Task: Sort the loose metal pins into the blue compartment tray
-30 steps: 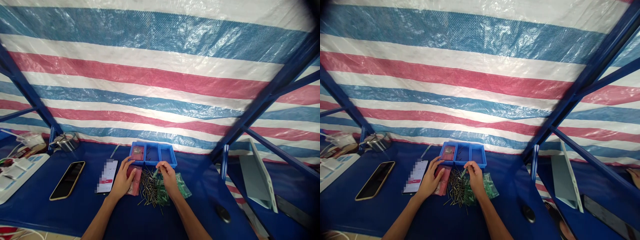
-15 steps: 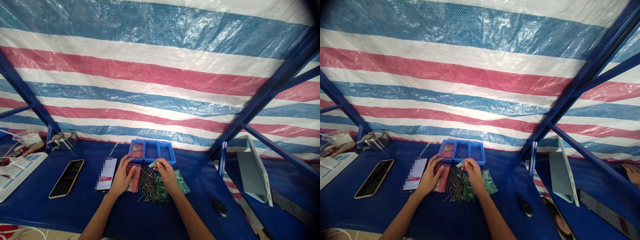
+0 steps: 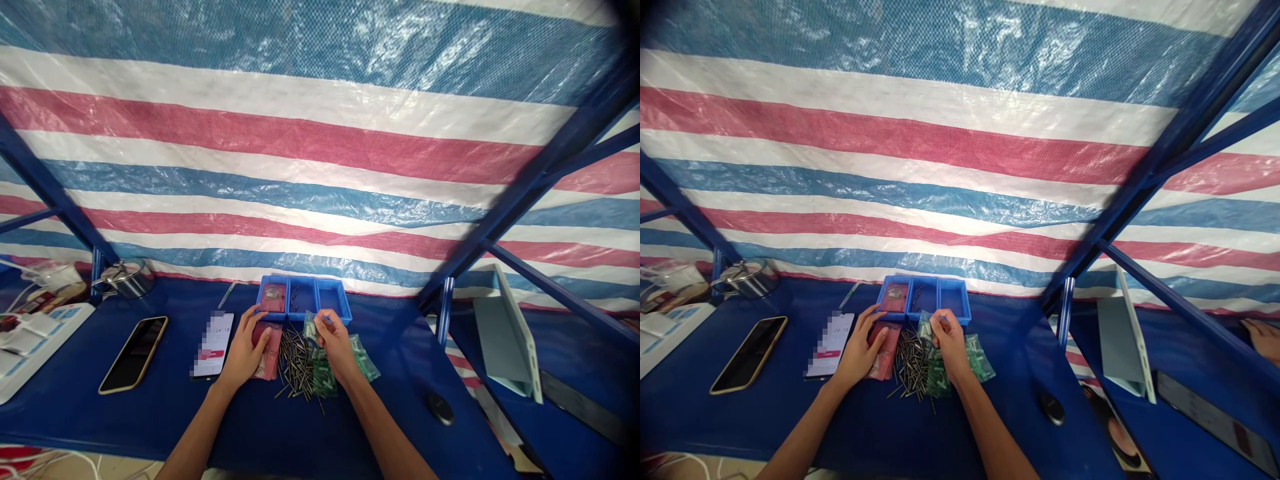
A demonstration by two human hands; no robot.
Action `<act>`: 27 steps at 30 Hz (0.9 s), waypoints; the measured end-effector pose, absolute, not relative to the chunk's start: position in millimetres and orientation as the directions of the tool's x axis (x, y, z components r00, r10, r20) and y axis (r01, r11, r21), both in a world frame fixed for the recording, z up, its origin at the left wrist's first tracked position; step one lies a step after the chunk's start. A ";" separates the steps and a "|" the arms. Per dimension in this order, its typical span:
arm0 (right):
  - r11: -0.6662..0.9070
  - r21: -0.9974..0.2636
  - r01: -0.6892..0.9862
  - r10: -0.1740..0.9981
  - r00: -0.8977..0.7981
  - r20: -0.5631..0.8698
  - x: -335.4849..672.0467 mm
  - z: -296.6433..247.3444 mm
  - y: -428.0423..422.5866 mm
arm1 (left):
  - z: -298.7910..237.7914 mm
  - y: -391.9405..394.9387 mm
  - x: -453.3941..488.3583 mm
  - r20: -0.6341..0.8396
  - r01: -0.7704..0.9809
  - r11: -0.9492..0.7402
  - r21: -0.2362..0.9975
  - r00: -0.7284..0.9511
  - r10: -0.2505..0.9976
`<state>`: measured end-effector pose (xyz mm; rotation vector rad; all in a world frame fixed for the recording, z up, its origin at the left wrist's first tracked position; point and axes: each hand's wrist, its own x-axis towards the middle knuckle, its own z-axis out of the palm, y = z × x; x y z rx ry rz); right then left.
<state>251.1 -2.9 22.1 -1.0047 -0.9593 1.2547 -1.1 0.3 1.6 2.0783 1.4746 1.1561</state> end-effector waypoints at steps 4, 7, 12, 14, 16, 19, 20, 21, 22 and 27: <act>-0.002 -0.929 -0.371 0.997 0.066 -0.028 250.9 23.6 -3.6 | -0.2 0.9 -1.4 0.411 0.624 -0.395 0.674 0.128 0.903; -0.050 -0.884 -0.466 0.998 0.013 -0.063 251.4 24.3 -4.6 | -0.6 1.2 -1.5 0.417 0.622 -0.401 0.672 0.130 0.899; -0.083 -0.879 -0.470 0.996 -0.021 -0.083 252.3 23.2 -4.5 | 1.6 0.3 -1.1 0.421 0.621 -0.406 0.671 0.132 0.897; -0.088 -0.870 -0.485 0.995 -0.012 -0.094 251.3 22.7 -4.5 | 2.2 -0.1 -0.9 0.420 0.618 -0.406 0.673 0.132 0.898; -0.080 -0.862 -0.500 0.996 0.000 -0.092 249.8 23.2 -5.1 | 2.5 -0.3 -0.8 0.420 0.614 -0.406 0.677 0.131 0.898; -0.088 -0.870 -0.486 0.996 -0.029 -0.084 247.3 25.2 -7.0 | 3.0 -0.3 -0.8 0.424 0.611 -0.411 0.677 0.133 0.896; -0.097 -0.873 -0.479 0.995 -0.046 -0.085 246.6 25.9 -7.7 | 3.3 -0.2 -0.9 0.423 0.612 -0.411 0.676 0.133 0.896; -0.107 -0.874 -0.475 0.994 -0.061 -0.088 245.9 26.5 -8.4 | 3.5 -0.1 -0.9 0.423 0.613 -0.410 0.676 0.134 0.896; -0.116 -0.873 -0.474 0.993 -0.071 -0.094 245.3 27.2 -9.0 | 3.7 0.0 -1.0 0.422 0.614 -0.409 0.676 0.133 0.897; -0.124 -0.858 -0.499 0.992 -0.070 -0.102 244.1 32.5 -10.4 | 3.2 0.2 -1.1 0.416 0.623 -0.402 0.671 0.132 0.900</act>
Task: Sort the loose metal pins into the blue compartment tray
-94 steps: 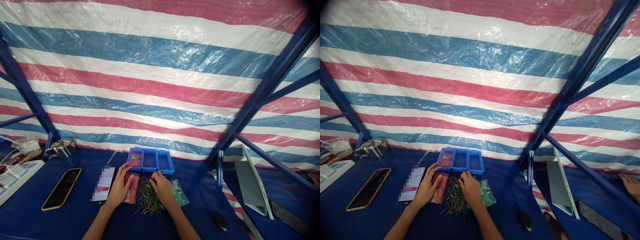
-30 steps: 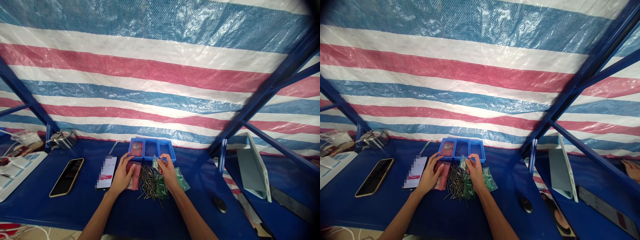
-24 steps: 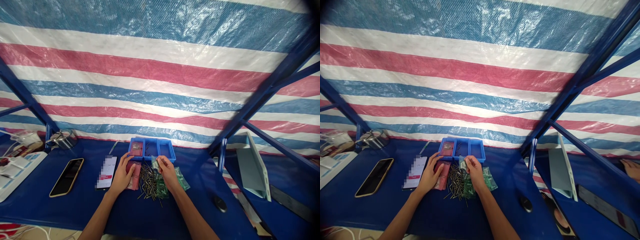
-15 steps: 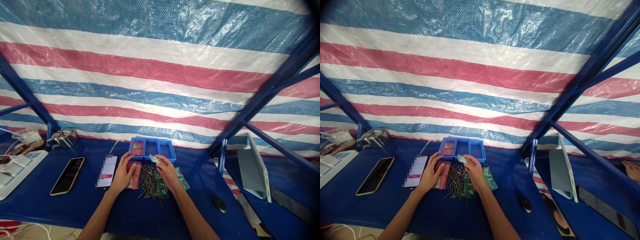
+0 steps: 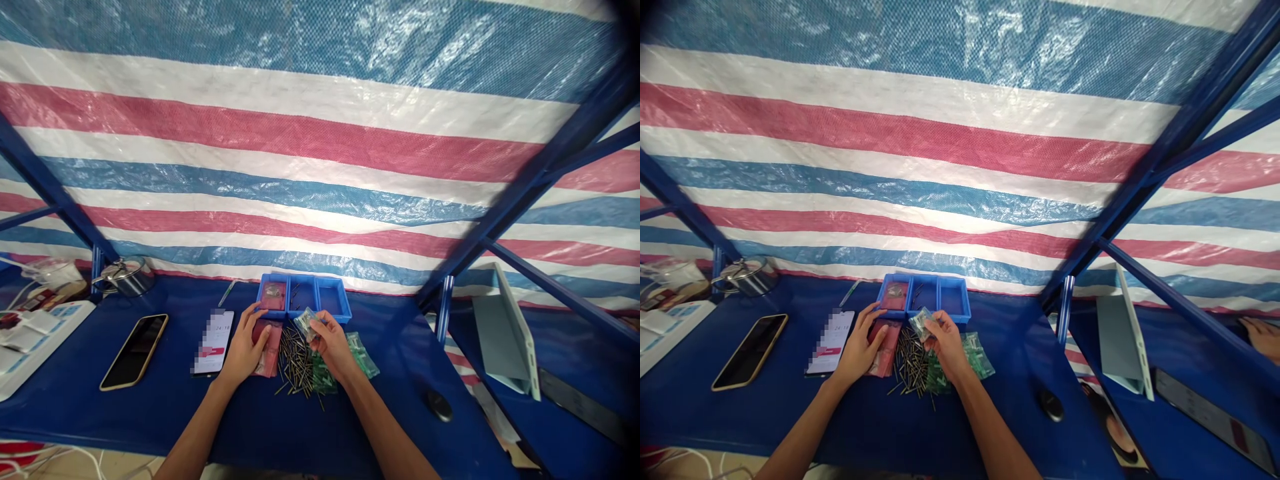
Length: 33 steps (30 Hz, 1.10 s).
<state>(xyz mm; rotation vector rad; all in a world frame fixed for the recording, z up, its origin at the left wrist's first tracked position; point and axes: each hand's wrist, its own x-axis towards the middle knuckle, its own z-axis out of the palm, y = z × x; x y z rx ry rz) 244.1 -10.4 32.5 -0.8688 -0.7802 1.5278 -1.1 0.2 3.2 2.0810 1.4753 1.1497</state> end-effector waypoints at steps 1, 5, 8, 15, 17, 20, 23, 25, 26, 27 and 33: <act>-0.109 -0.858 -0.502 0.994 -0.056 -0.093 244.3 34.0 -10.3 | 2.9 0.2 -1.0 0.417 0.624 -0.402 0.670 0.132 0.899; -0.043 -0.872 -0.488 0.998 0.010 -0.055 247.5 36.8 -9.4 | 2.6 0.1 -0.3 0.421 0.618 -0.402 0.675 0.125 0.898; -0.041 -0.883 -0.468 0.999 0.004 -0.049 250.3 33.4 -8.1 | 2.6 0.3 0.3 0.426 0.610 -0.410 0.678 0.128 0.896; -0.045 -0.873 -0.486 0.999 -0.042 -0.028 249.7 24.3 -6.6 | 1.2 0.0 0.3 0.419 0.619 -0.397 0.677 0.119 0.900; -0.056 -0.871 -0.487 0.998 -0.061 -0.030 249.1 24.5 -6.4 | 0.6 0.4 0.2 0.418 0.622 -0.397 0.675 0.122 0.900; -0.082 -0.877 -0.474 0.996 -0.068 -0.057 249.0 25.7 -6.2 | -0.6 1.6 -0.5 0.427 0.625 -0.408 0.666 0.129 0.895; -0.087 -0.874 -0.478 0.996 -0.064 -0.064 249.3 27.0 -6.6 | -1.8 2.3 -1.3 0.438 0.622 -0.417 0.663 0.129 0.890; -0.084 -0.869 -0.487 0.996 -0.071 -0.056 249.3 27.6 -7.4 | -2.2 2.0 -1.5 0.435 0.619 -0.413 0.669 0.124 0.892; -0.085 -0.867 -0.491 0.996 -0.078 -0.054 249.3 27.9 -7.8 | -2.2 1.7 -1.4 0.431 0.618 -0.408 0.672 0.122 0.894; -0.086 -0.866 -0.493 0.995 -0.084 -0.051 249.1 28.1 -8.3 | -2.1 1.5 -1.3 0.426 0.616 -0.405 0.675 0.122 0.897; -0.078 -0.872 -0.483 0.993 -0.120 -0.022 247.2 27.2 -10.1 | -2.3 1.5 -1.1 0.417 0.609 -0.403 0.683 0.129 0.900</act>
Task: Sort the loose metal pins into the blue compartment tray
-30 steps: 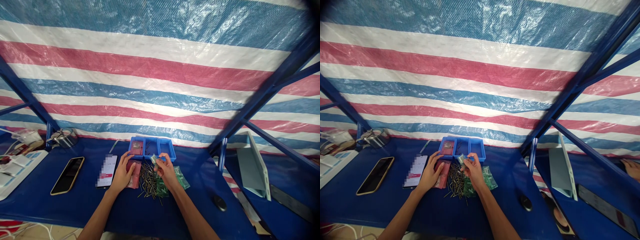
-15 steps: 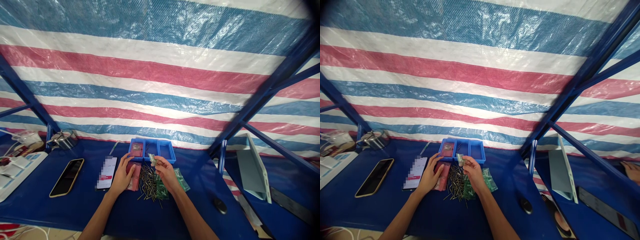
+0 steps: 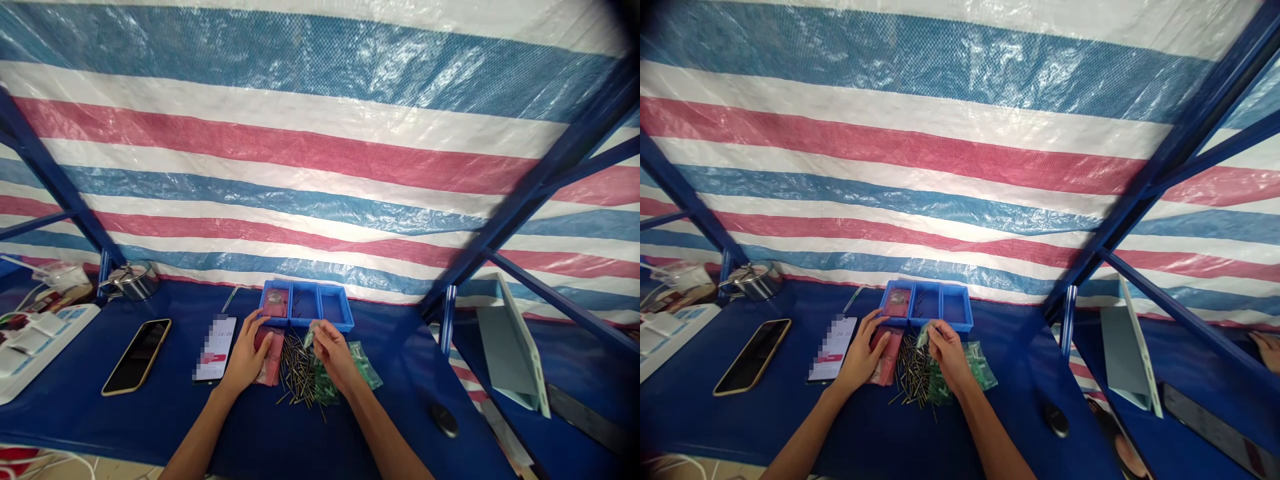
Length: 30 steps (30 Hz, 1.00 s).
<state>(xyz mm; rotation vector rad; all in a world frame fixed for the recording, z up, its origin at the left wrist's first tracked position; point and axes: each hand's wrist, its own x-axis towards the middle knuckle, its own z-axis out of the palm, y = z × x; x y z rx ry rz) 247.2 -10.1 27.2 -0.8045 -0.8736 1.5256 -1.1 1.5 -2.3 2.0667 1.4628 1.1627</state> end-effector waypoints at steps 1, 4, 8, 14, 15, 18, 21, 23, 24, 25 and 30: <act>-0.081 -0.871 -0.485 0.992 -0.125 -0.022 246.6 26.6 -10.0 | -2.7 1.6 -1.3 0.416 0.610 -0.403 0.683 0.129 0.900; -0.104 -0.864 -0.493 0.990 -0.135 -0.042 244.9 24.5 -9.1 | -4.3 2.1 -1.6 0.420 0.608 -0.407 0.682 0.130 0.898; -0.104 -0.858 -0.503 0.990 -0.132 -0.043 244.5 21.3 -7.9 | -4.7 2.3 -1.2 0.432 0.607 -0.411 0.681 0.121 0.894; -0.113 -0.843 -0.525 0.991 -0.124 -0.055 248.1 15.7 -5.6 | -1.2 1.4 -0.2 0.447 0.616 -0.417 0.668 0.116 0.887; -0.118 -0.838 -0.533 0.990 -0.125 -0.061 248.4 16.1 -5.3 | -0.9 1.3 -0.2 0.446 0.620 -0.414 0.666 0.114 0.888; -0.120 -0.835 -0.537 0.990 -0.132 -0.057 248.4 19.1 -5.5 | -1.1 1.4 -0.4 0.442 0.621 -0.411 0.667 0.115 0.890; -0.122 -0.853 -0.507 0.989 -0.133 -0.063 247.7 20.5 -6.1 | -2.5 1.9 -0.7 0.442 0.613 -0.416 0.672 0.118 0.889; -0.127 -0.849 -0.513 0.989 -0.128 -0.071 247.6 19.2 -6.4 | -3.3 2.0 -1.2 0.436 0.610 -0.413 0.676 0.120 0.892; -0.130 -0.840 -0.526 0.989 -0.124 -0.076 247.7 18.3 -6.6 | -3.4 1.8 -1.4 0.430 0.611 -0.409 0.678 0.121 0.895; -0.133 -0.832 -0.539 0.990 -0.119 -0.081 248.0 17.5 -6.8 | -3.4 1.6 -1.6 0.423 0.611 -0.404 0.680 0.123 0.898; -0.158 -0.838 -0.522 0.980 -0.184 -0.070 249.2 20.3 -9.5 | -1.5 0.4 -1.0 0.419 0.604 -0.401 0.688 0.121 0.900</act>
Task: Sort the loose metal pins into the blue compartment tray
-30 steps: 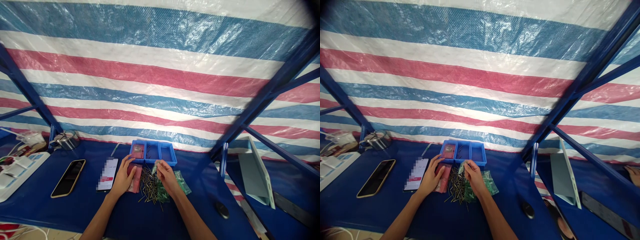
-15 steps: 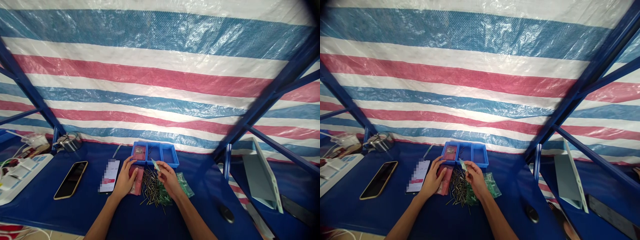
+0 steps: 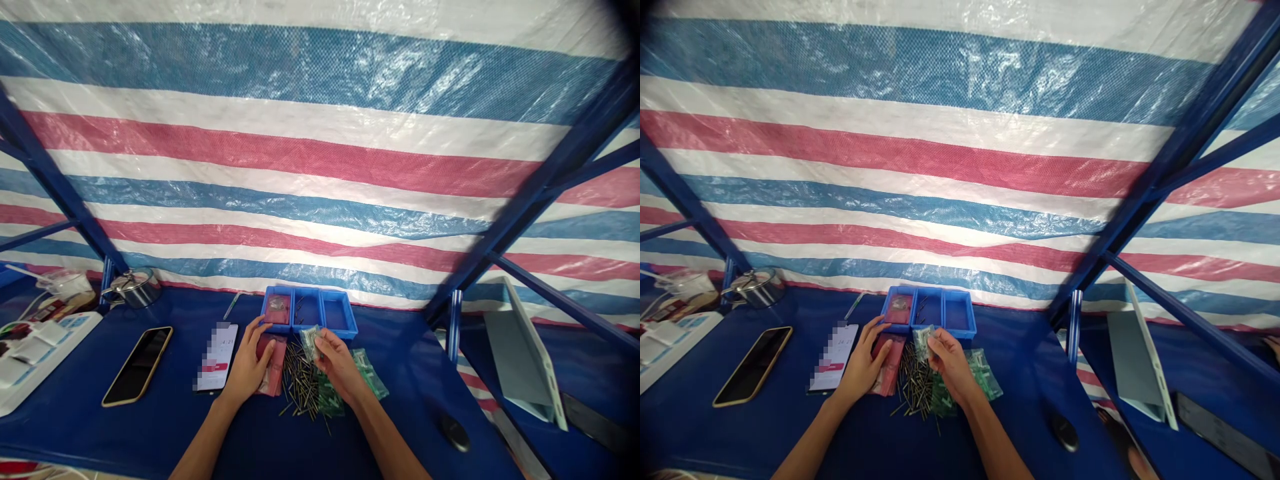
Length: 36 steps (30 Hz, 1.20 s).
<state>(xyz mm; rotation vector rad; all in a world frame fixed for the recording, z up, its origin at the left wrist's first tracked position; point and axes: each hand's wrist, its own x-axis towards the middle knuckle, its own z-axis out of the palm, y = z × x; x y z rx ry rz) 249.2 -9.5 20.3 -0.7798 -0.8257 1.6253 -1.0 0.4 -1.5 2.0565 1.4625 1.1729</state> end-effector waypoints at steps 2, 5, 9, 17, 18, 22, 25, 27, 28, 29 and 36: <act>-0.168 -0.841 -0.514 0.977 -0.200 -0.073 248.5 22.7 -10.6 | -1.2 0.4 -0.3 0.426 0.603 -0.407 0.686 0.121 0.897; -0.161 -0.839 -0.519 0.980 -0.182 -0.075 246.8 25.7 -11.6 | -1.5 0.7 0.1 0.429 0.609 -0.407 0.680 0.120 0.895; -0.121 -0.855 -0.504 0.988 -0.142 -0.056 247.2 31.3 -12.3 | -1.5 1.2 -0.3 0.422 0.615 -0.396 0.682 0.112 0.900; -0.170 -0.843 -0.510 0.979 -0.183 -0.087 248.2 39.6 -12.1 | 1.6 0.6 0.5 0.418 0.604 -0.397 0.691 0.114 0.901; -0.167 -0.845 -0.509 0.979 -0.190 -0.079 247.5 38.9 -11.9 | 1.7 0.5 0.7 0.419 0.602 -0.398 0.692 0.114 0.901; -0.121 -0.857 -0.500 0.985 -0.167 -0.041 245.9 32.9 -10.9 | 1.4 0.5 0.7 0.432 0.596 -0.409 0.691 0.113 0.895; -0.098 -0.872 -0.480 0.989 -0.143 -0.032 246.9 28.2 -10.0 | 1.5 0.2 0.3 0.426 0.601 -0.404 0.690 0.115 0.898; -0.095 -0.869 -0.486 0.990 -0.133 -0.034 248.1 26.2 -9.5 | 1.9 0.0 0.1 0.422 0.606 -0.401 0.687 0.117 0.899; -0.098 -0.864 -0.495 0.991 -0.130 -0.038 248.7 25.5 -9.3 | 2.1 -0.1 0.1 0.421 0.609 -0.401 0.685 0.119 0.899; -0.101 -0.858 -0.503 0.991 -0.127 -0.042 249.1 25.2 -9.1 | 2.2 -0.1 0.1 0.421 0.610 -0.401 0.683 0.121 0.899; -0.115 -0.819 -0.562 0.991 -0.126 -0.053 246.8 28.2 -9.0 | 0.2 0.7 -0.4 0.432 0.609 -0.410 0.679 0.119 0.894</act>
